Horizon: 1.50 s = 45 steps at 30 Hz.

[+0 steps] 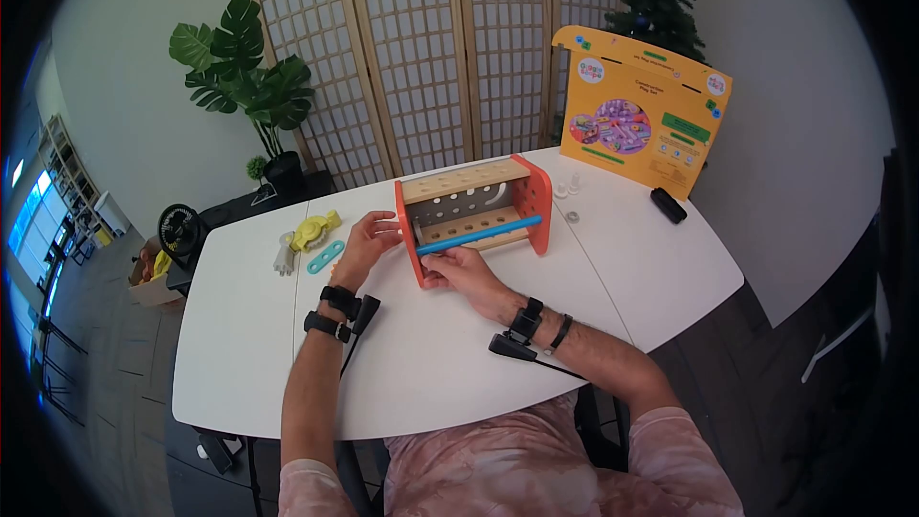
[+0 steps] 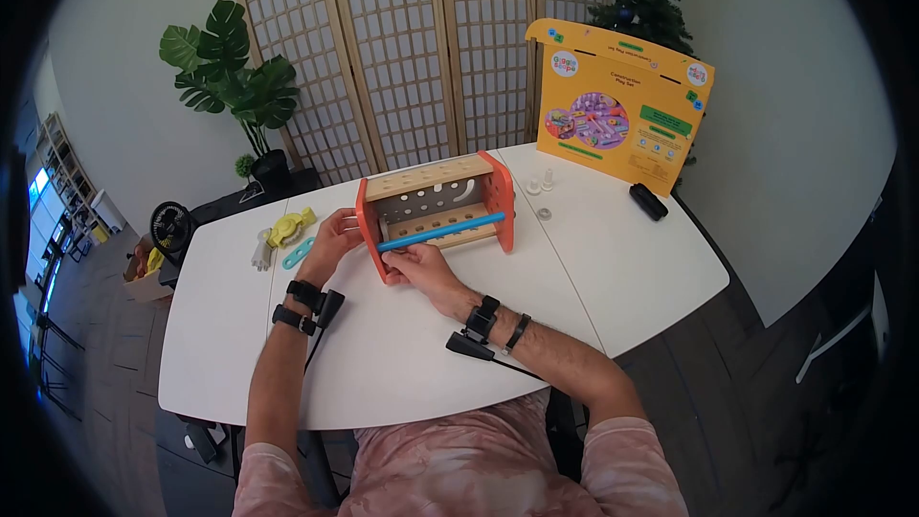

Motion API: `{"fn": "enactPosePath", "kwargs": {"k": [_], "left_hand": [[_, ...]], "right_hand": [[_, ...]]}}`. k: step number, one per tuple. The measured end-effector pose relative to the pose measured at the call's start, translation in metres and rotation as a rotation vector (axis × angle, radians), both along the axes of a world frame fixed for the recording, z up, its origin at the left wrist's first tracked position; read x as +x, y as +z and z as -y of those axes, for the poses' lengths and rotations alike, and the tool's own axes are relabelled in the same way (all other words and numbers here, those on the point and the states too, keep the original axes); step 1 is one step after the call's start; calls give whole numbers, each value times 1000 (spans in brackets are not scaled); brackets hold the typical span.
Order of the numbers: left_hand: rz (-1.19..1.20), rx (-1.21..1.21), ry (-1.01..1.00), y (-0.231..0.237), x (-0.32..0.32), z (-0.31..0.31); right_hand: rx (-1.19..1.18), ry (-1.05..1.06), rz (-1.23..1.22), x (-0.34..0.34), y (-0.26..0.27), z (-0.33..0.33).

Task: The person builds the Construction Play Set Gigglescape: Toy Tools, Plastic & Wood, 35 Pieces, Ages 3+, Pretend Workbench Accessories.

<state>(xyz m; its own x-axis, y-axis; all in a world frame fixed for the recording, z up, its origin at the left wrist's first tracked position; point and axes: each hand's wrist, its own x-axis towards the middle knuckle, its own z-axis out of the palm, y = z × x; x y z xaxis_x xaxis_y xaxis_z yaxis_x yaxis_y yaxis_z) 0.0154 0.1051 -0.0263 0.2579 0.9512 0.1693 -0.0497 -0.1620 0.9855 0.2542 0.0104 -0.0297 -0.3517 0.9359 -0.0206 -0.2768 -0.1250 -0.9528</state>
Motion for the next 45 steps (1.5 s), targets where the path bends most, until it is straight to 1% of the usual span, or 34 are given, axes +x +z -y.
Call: {"fn": "enactPosePath", "kwargs": {"k": [1,3,4,6,7,9,10,12,13,15,16,18,19,21,22,24,25,27,28,30,31,33,37,39,40,42,45], "left_hand": [[0,0,0,2,0,0],[-203,-171,64,6,-1,-3],[-201,-171,66,5,-1,-2],[-192,-67,8,2,-2,-2],[-192,-66,9,1,0,-3],[-31,-8,54,-1,4,-5],[-30,-9,55,0,4,-6],[-276,-189,101,1,3,-9],[-273,-188,104,-1,2,-10],[-132,-36,26,-4,4,-10],[-132,-36,26,-5,4,-10],[-116,3,86,-6,5,-13],[-115,3,87,-7,4,-16],[-251,-194,38,-8,1,-19],[-249,-193,41,-9,1,-19],[-156,47,26,-12,4,-17],[-157,47,25,-11,4,-17],[-181,-10,95,-14,3,-19],[-179,-11,96,-17,2,-22],[-297,-119,60,-19,1,-26],[-297,-118,61,-19,1,-26],[-193,72,67,-21,3,-22],[-222,-24,102,-19,2,-20],[-297,-55,-16,-17,-3,-22],[-298,-55,-15,-19,-3,-23],[-338,45,-1,-22,-2,-23],[-315,82,49,-25,0,-21]], "right_hand": [[1,6,1,0,0,0],[-2,6,-4,0,-1,0],[-4,7,-9,0,-1,0],[-2,1,-8,-1,1,0],[0,-8,-9,-1,1,1],[3,-2,-15,-1,1,1],[6,4,-21,-1,0,1],[4,5,-20,-1,-1,1],[4,2,-22,-1,0,0],[6,0,-16,-1,3,1],[5,-5,-10,-1,4,2],[3,0,-15,-1,2,2],[0,4,-20,0,2,2],[1,3,-17,-1,1,2],[5,-1,-18,-1,2,2],[8,-4,-20,-1,3,2],[9,-9,-24,-1,3,3],[3,-6,-25,0,2,3],[-2,0,-24,0,2,3],[0,-1,-23,-1,2,4],[3,-5,-25,-1,3,3],[2,-2,-24,-1,3,3],[-9,10,-41,0,3,4],[-8,1,-29,-1,6,6],[-7,-12,-19,-1,7,6],[-4,-8,-29,-2,5,5],[-5,2,-37,-2,1,3]]}}
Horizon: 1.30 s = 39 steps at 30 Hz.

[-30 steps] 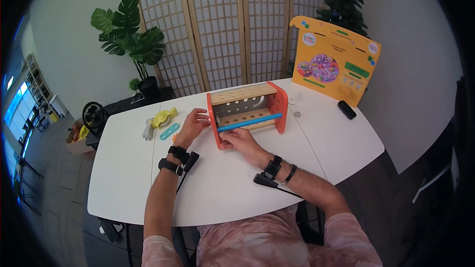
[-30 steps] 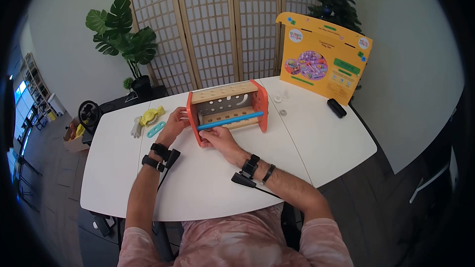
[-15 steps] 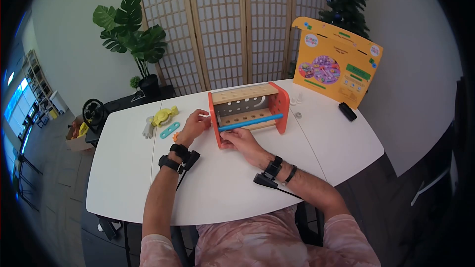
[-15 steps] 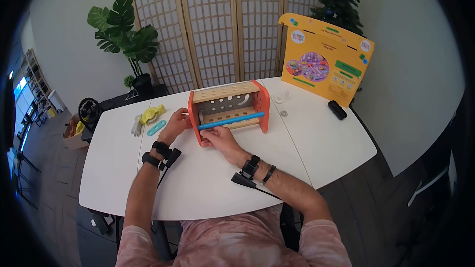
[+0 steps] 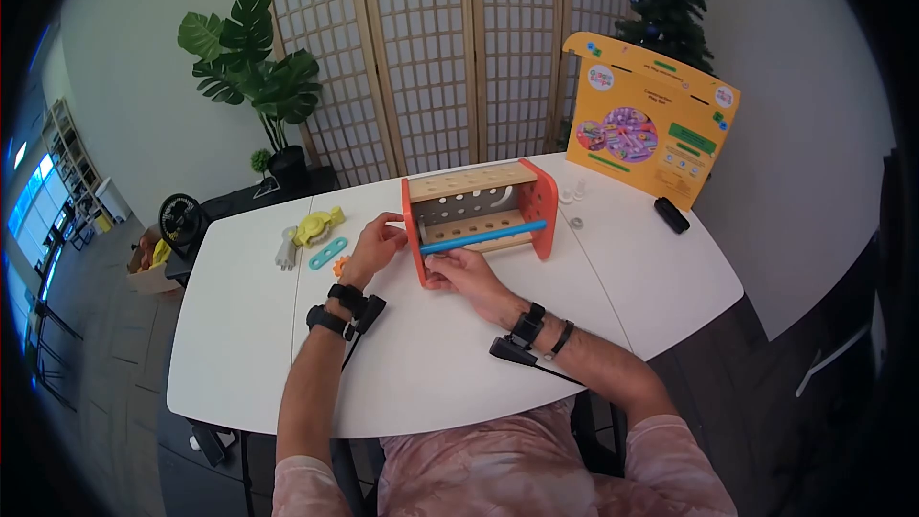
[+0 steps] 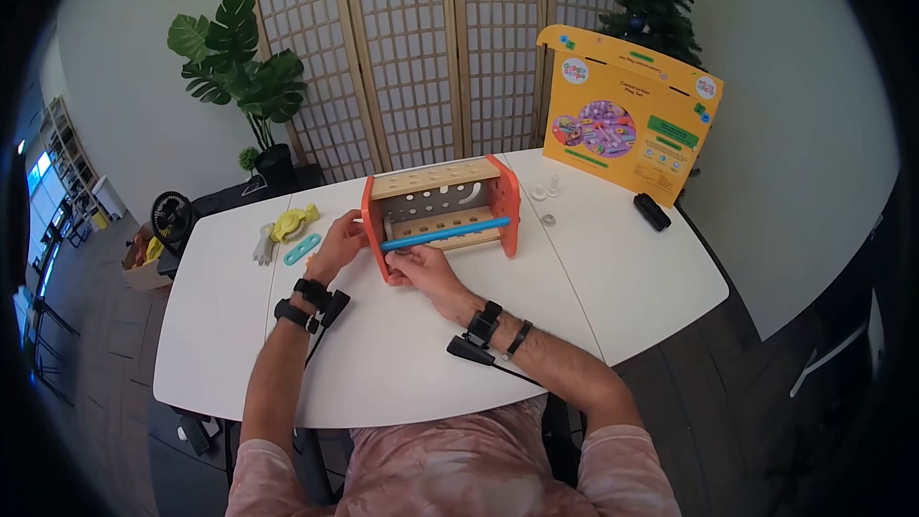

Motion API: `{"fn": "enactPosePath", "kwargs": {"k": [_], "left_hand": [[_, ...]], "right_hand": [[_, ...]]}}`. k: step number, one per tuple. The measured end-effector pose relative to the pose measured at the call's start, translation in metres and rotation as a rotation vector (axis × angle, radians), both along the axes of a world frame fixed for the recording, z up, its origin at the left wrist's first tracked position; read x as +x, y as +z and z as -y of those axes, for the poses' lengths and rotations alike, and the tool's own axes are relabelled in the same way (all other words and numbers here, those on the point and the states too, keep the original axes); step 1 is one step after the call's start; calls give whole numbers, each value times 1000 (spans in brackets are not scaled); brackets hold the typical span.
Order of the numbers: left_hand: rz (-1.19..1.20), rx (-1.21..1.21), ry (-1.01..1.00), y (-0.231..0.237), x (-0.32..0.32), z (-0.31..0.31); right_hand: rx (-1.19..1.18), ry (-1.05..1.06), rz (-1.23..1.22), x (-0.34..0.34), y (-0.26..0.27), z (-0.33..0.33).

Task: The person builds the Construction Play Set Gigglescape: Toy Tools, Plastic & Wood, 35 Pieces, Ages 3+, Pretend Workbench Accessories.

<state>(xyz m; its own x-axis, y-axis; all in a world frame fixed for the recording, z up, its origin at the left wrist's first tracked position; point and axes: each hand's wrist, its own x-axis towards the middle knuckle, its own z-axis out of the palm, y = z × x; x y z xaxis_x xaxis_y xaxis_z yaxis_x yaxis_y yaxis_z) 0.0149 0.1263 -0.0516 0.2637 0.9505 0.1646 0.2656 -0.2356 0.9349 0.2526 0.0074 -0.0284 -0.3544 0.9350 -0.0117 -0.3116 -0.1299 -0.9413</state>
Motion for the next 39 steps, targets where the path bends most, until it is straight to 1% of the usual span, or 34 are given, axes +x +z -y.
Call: {"fn": "enactPosePath", "kwargs": {"k": [4,6,8,13,19,21,26,28,30,31,34,36,39], "left_hand": [[41,-33,-5,-5,-1,-5],[72,56,-31,-8,0,-9],[67,27,-8,-7,-1,-9],[74,-4,41,13,4,7],[-21,32,79,18,5,8],[-88,64,106,17,5,8],[-57,64,102,11,3,2],[-50,66,98,17,5,7],[-145,126,89,21,4,12],[-146,127,89,20,4,13],[-189,181,72,22,4,17],[-206,195,122,23,6,22],[-168,230,124,22,-2,16]], "right_hand": [[2,12,0,1,2,2],[2,12,-1,1,3,2],[2,13,-3,0,3,2],[-8,9,4,0,3,2],[-11,20,-8,1,1,0],[-13,19,-4,1,3,1],[-20,18,-4,1,3,1],[-19,27,0,2,5,3],[-21,35,12,3,6,5],[-24,44,23,4,6,7],[-58,77,17,10,15,24],[-70,96,28,14,23,38],[-97,132,36,24,20,52]]}}
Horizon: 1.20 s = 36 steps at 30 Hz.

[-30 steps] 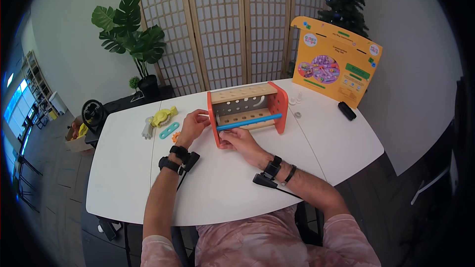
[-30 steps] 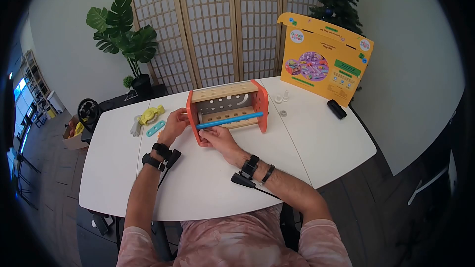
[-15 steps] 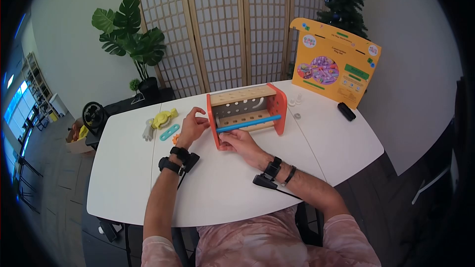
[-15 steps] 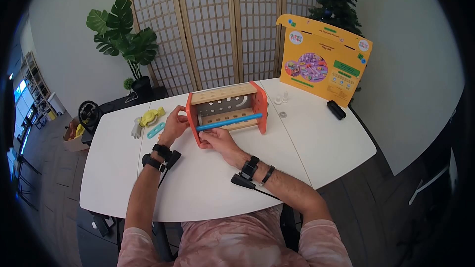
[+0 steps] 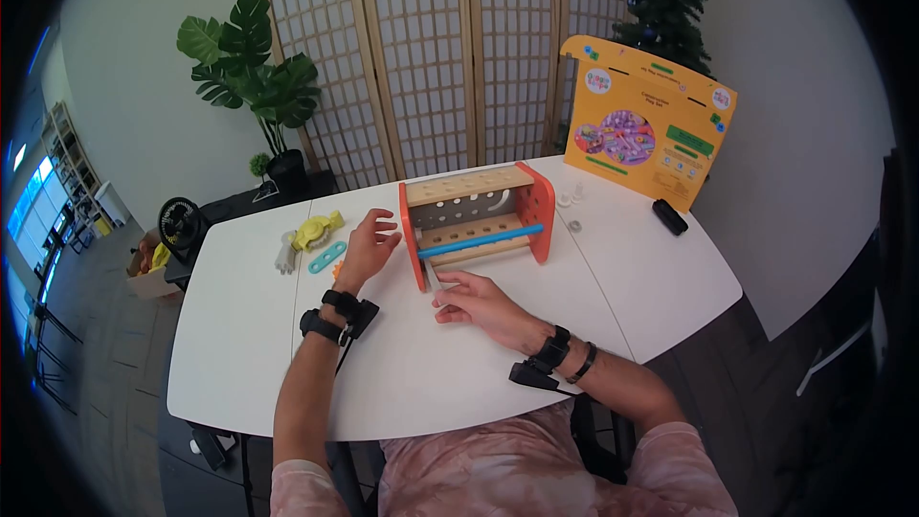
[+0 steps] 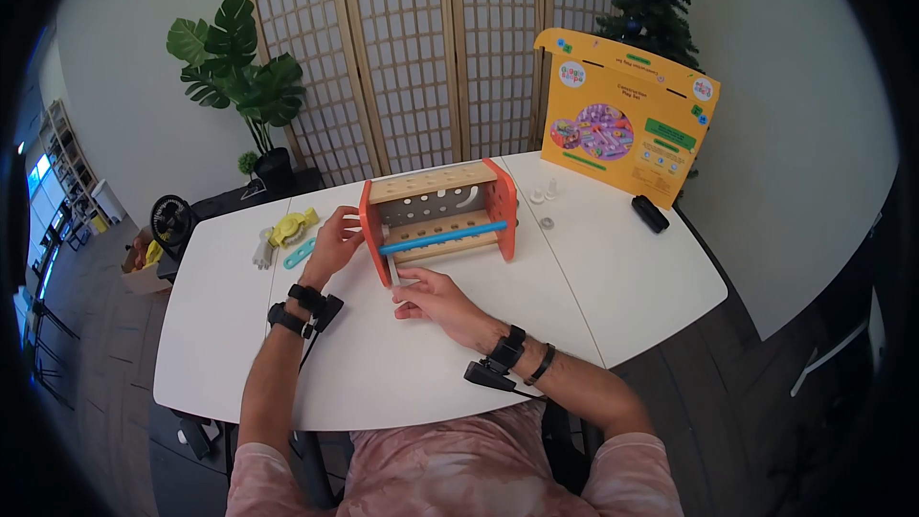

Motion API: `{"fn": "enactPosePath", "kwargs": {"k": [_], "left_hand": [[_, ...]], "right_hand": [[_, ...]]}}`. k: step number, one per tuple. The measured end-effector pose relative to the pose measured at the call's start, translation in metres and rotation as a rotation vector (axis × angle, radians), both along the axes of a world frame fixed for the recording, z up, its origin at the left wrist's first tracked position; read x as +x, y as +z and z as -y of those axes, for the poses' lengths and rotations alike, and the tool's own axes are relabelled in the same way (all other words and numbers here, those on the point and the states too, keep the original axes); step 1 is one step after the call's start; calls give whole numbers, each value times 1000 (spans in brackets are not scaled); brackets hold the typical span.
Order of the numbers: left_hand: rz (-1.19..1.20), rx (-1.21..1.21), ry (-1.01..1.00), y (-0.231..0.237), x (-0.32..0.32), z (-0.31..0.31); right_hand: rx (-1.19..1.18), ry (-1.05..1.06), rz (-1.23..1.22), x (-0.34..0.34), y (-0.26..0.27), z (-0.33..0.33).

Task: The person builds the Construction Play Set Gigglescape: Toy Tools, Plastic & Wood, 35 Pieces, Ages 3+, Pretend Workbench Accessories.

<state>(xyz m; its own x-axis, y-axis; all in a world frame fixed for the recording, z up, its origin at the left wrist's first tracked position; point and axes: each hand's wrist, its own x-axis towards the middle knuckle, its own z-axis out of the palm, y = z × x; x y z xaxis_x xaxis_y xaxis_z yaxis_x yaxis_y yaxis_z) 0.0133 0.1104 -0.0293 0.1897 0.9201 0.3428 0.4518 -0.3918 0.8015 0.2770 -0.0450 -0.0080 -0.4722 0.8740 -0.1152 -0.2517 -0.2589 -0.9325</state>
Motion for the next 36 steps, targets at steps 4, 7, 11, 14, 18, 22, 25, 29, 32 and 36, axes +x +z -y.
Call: {"fn": "enactPosePath", "kwargs": {"k": [4,7,11,14,18,22,25,29,32,36], "left_hand": [[117,38,4,26,4,12],[190,80,-36,73,22,54],[-74,308,-168,89,29,77],[-232,393,-188,91,31,86],[-235,358,-183,92,24,88],[-212,342,-192,99,16,96],[-215,342,-172,100,10,103],[-231,353,-154,101,1,108],[-253,363,-143,102,-2,110],[-269,384,-115,103,-4,115]], "right_hand": [[-32,42,3,11,6,18],[-42,49,-10,14,5,22],[-1,54,-16,12,-1,24],[31,48,-5,8,-4,27],[15,78,14,9,-5,28],[1,167,101,9,7,35],[-34,225,98,16,6,43],[-98,334,110,31,-6,44],[-68,407,175,43,2,52],[-11,426,178,51,17,58]]}}
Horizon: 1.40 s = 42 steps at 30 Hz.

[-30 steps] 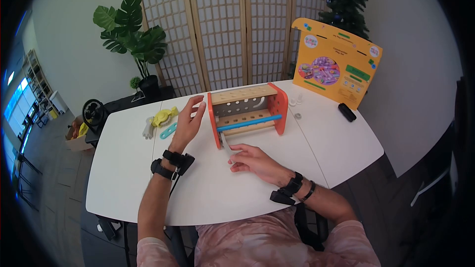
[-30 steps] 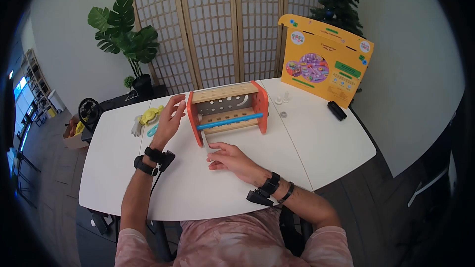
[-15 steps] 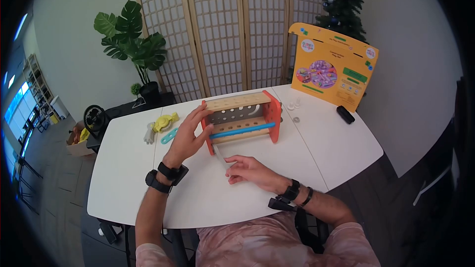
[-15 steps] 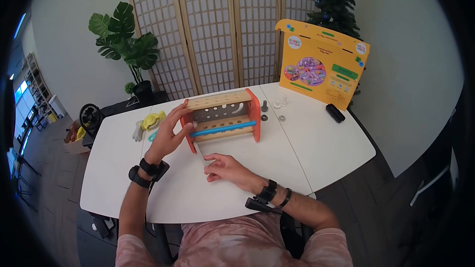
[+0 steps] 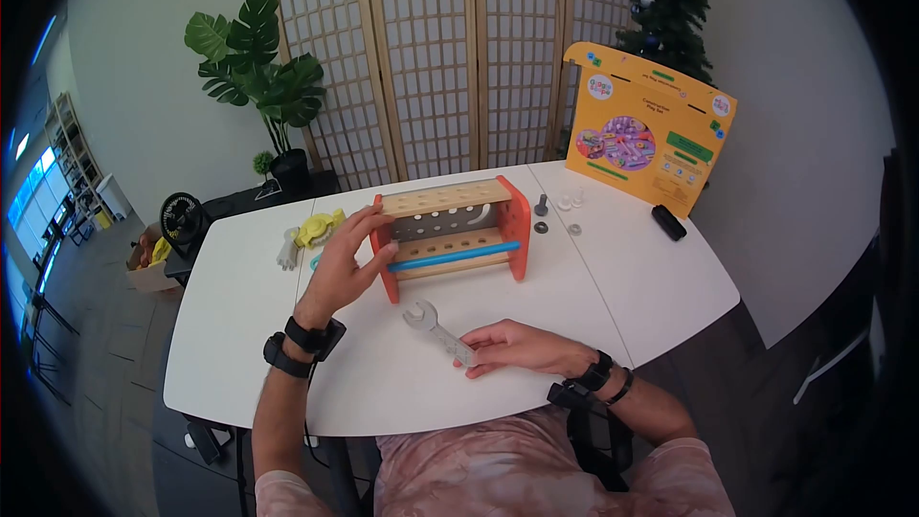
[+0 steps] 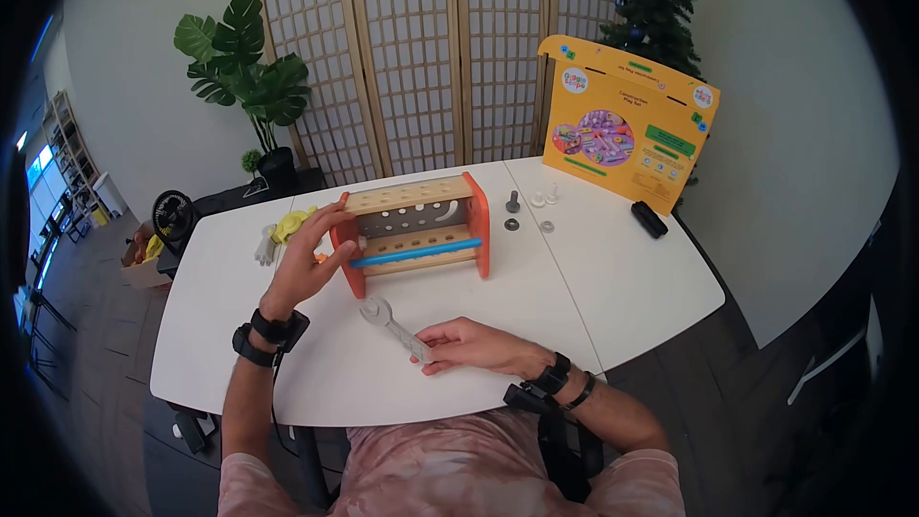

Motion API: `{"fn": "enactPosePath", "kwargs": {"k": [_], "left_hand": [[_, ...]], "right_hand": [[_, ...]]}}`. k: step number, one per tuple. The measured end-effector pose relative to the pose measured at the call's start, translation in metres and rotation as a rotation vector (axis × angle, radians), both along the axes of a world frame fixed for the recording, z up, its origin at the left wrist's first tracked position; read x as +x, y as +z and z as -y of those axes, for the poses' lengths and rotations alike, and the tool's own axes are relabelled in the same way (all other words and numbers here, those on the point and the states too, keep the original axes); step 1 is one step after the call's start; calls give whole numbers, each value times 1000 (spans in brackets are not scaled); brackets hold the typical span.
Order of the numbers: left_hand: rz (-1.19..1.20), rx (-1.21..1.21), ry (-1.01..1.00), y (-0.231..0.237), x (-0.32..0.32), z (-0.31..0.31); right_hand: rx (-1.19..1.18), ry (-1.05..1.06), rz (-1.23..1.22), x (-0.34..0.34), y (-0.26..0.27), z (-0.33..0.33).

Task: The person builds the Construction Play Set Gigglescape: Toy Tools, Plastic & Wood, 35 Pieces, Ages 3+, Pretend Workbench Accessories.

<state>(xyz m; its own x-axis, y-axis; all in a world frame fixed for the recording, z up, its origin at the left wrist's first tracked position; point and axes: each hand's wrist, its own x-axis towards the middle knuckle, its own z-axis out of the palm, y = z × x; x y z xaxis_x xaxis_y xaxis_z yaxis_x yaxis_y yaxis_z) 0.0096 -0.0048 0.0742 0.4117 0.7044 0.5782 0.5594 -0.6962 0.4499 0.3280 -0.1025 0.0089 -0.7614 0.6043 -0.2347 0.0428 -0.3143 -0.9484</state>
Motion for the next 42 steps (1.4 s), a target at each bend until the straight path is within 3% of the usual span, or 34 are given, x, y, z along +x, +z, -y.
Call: {"fn": "enactPosePath", "kwargs": {"k": [4,8,10,12,15,16,18,20,22,23,25,28,30,31,33,36,38,42], "left_hand": [[108,187,78,7,6,16],[54,50,55,8,-2,38],[111,-131,-248,13,13,52],[53,-133,-302,2,20,53],[201,-264,-542,-3,27,58],[202,-263,-544,-3,28,61],[343,-495,-586,-4,31,70],[295,-491,-569,-2,31,75],[250,-487,-547,-6,33,77],[342,-478,-552,-10,36,77],[436,-472,-556,-13,35,77],[457,-558,-435,-6,28,78],[240,-461,-246,10,26,86],[243,-460,-246,8,25,85],[7,-159,-172,1,24,82],[-164,1,-119,0,29,83],[-193,25,-120,-4,31,82],[-246,54,-107,-6,29,80]], "right_hand": [[120,-73,-91,-3,7,3],[114,-195,-161,-12,21,4],[96,-196,-202,-15,27,3],[75,-180,-236,-20,30,5],[25,-152,-301,-22,32,7],[-6,-140,-334,-22,32,8],[-12,-162,-328,-21,34,9],[-20,-181,-322,-19,37,10],[84,-164,-183,-16,42,9],[83,-161,-181,-15,43,9],[336,-169,-48,-9,45,7],[641,-308,678,40,72,-26],[849,-353,1071,75,63,-56],[934,-377,1241,91,51,-73],[979,-445,1214,112,28,-103],[1124,-494,1134,123,-6,-136],[1267,-535,1005,123,-27,-150],[1335,-431,1072,121,-25,-164]]}}
